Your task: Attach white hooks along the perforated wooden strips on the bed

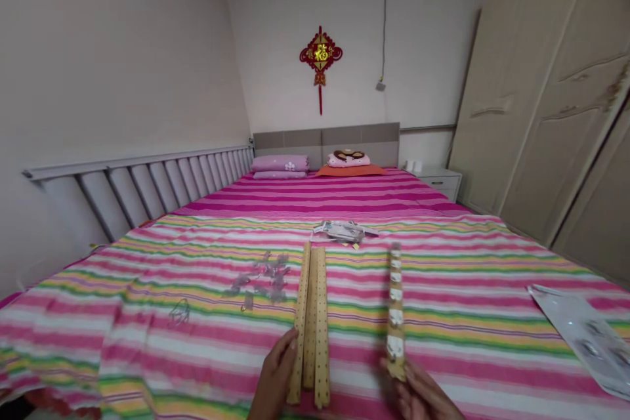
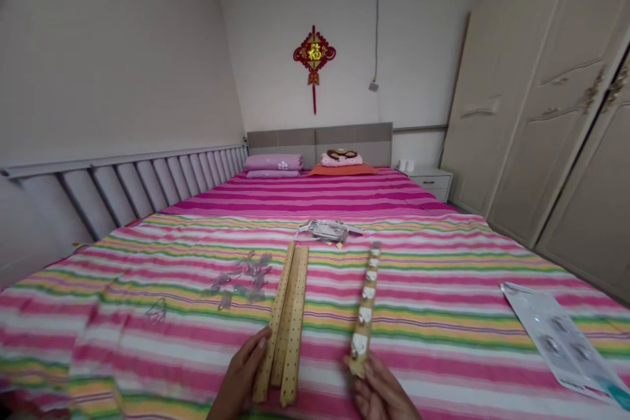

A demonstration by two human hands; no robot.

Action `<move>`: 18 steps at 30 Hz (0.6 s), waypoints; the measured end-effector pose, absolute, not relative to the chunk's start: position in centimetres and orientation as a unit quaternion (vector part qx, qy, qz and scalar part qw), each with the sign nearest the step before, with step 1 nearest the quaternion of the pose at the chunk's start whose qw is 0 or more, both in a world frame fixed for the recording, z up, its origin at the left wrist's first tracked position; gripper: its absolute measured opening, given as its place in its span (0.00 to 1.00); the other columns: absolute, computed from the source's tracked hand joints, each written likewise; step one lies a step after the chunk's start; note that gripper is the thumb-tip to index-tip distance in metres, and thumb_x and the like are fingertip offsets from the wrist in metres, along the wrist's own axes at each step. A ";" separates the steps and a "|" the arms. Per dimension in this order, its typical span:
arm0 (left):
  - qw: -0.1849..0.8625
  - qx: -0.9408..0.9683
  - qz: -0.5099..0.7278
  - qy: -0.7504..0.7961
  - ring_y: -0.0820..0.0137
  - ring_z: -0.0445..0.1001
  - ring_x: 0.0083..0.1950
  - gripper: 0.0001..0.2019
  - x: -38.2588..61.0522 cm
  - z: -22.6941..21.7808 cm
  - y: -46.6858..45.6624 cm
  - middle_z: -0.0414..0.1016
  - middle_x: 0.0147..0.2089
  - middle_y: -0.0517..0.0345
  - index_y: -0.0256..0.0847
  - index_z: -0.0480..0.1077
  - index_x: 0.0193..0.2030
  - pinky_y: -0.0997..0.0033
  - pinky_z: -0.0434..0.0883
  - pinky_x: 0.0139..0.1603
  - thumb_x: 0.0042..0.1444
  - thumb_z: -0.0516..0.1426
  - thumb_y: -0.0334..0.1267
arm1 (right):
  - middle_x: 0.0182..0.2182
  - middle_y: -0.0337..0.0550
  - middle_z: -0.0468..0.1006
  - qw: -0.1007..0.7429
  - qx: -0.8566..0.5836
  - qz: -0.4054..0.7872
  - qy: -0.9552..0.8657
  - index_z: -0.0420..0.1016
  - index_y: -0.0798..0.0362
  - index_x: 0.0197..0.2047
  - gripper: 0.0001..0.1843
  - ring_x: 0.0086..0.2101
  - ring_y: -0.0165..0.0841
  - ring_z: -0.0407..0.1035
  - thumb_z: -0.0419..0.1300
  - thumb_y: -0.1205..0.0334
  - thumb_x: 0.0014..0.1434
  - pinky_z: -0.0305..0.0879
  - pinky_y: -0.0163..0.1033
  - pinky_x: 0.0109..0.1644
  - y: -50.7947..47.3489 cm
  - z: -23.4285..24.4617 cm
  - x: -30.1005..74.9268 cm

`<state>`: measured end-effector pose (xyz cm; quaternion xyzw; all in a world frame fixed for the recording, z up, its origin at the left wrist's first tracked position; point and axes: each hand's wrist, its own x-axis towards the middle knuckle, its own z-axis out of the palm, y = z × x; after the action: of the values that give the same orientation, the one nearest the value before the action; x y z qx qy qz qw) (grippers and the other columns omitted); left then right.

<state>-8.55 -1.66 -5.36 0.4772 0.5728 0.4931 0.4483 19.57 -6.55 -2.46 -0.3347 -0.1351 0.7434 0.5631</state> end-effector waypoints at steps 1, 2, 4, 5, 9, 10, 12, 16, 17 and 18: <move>0.461 0.462 0.504 0.565 0.56 0.66 0.61 0.30 -8.5 -5.1 -1.7 0.73 0.56 0.47 0.38 0.73 0.50 0.56 0.62 0.63 0.48 0.56 0.60 | 0.36 0.48 0.83 0.558 -0.332 0.746 -0.146 0.79 0.53 0.40 0.20 0.30 0.30 0.76 0.73 0.68 0.40 0.73 0.31 0.35 -6.0 -1.8 18.1; 0.475 0.452 0.514 0.553 0.57 0.67 0.60 0.29 -8.6 -4.8 -1.6 0.73 0.56 0.48 0.38 0.72 0.50 0.56 0.63 0.62 0.49 0.55 0.60 | 0.36 0.47 0.83 0.549 -0.327 0.752 -0.159 0.79 0.53 0.42 0.22 0.28 0.28 0.76 0.73 0.69 0.40 0.73 0.30 0.35 -5.5 -1.2 16.7; 0.500 0.439 0.533 0.523 0.58 0.68 0.59 0.29 -8.6 -4.1 -1.2 0.73 0.55 0.48 0.39 0.72 0.50 0.57 0.64 0.61 0.51 0.53 0.60 | 0.33 0.44 0.82 0.529 -0.306 0.769 -0.185 0.78 0.54 0.43 0.24 0.26 0.25 0.74 0.73 0.70 0.40 0.71 0.28 0.33 -4.2 -0.1 13.8; 0.509 0.431 0.542 0.511 0.58 0.69 0.58 0.30 -8.6 -3.7 -1.0 0.73 0.55 0.47 0.39 0.72 0.50 0.57 0.65 0.60 0.51 0.53 0.61 | 0.32 0.44 0.82 0.519 -0.296 0.776 -0.202 0.78 0.55 0.43 0.23 0.25 0.25 0.73 0.73 0.69 0.41 0.70 0.27 0.32 -3.5 0.3 12.5; 0.517 0.406 0.564 0.500 0.57 0.70 0.56 0.32 -7.9 -2.0 0.6 0.72 0.56 0.43 0.38 0.70 0.51 0.58 0.69 0.54 0.48 0.54 0.62 | 0.31 0.40 0.80 0.499 -0.273 0.778 -0.267 0.77 0.55 0.44 0.21 0.25 0.24 0.71 0.71 0.68 0.44 0.68 0.27 0.31 -0.8 0.5 7.8; 0.510 0.409 0.566 0.502 0.57 0.71 0.56 0.33 -7.6 -1.7 1.0 0.72 0.55 0.43 0.38 0.69 0.51 0.59 0.69 0.53 0.47 0.56 0.62 | 0.30 0.39 0.79 0.493 -0.274 0.776 -0.282 0.77 0.55 0.44 0.21 0.24 0.24 0.71 0.71 0.68 0.44 0.68 0.27 0.30 -0.3 0.3 6.9; 0.490 0.421 0.576 0.501 0.58 0.72 0.53 0.34 -6.9 -1.2 1.8 0.74 0.52 0.44 0.37 0.68 0.52 0.63 0.70 0.50 0.44 0.59 0.60 | 0.27 0.37 0.78 0.485 -0.284 0.768 -0.306 0.77 0.54 0.44 0.21 0.24 0.24 0.70 0.71 0.67 0.43 0.66 0.27 0.29 0.6 -0.2 5.5; 0.474 0.422 0.581 0.510 0.66 0.74 0.36 0.26 -6.2 -0.8 3.4 0.76 0.35 0.54 0.37 0.70 0.41 0.69 0.70 0.36 0.46 0.57 0.60 | 0.22 0.33 0.74 0.483 -0.320 0.744 -0.334 0.76 0.56 0.42 0.22 0.21 0.23 0.67 0.72 0.66 0.41 0.64 0.28 0.27 1.7 -1.0 3.9; 0.472 0.424 0.579 0.512 0.69 0.72 0.31 0.24 -6.3 -0.8 3.8 0.73 0.29 0.58 0.38 0.70 0.35 0.71 0.69 0.32 0.48 0.55 0.60 | 0.21 0.33 0.73 0.486 -0.330 0.736 -0.336 0.76 0.56 0.41 0.22 0.20 0.23 0.67 0.72 0.66 0.40 0.63 0.28 0.26 2.0 -1.1 3.7; 0.472 0.426 0.576 0.514 0.71 0.69 0.27 0.23 -6.4 -0.8 4.3 0.70 0.25 0.61 0.38 0.68 0.30 0.72 0.67 0.28 0.49 0.54 0.60 | 0.20 0.33 0.73 0.489 -0.336 0.731 -0.338 0.76 0.57 0.40 0.21 0.20 0.23 0.66 0.73 0.65 0.40 0.62 0.28 0.26 2.3 -1.1 3.6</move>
<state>-6.38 4.27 -0.85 0.4259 0.5137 0.5760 0.4721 3.60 2.30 -1.12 -0.3362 -0.3379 0.7306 0.4889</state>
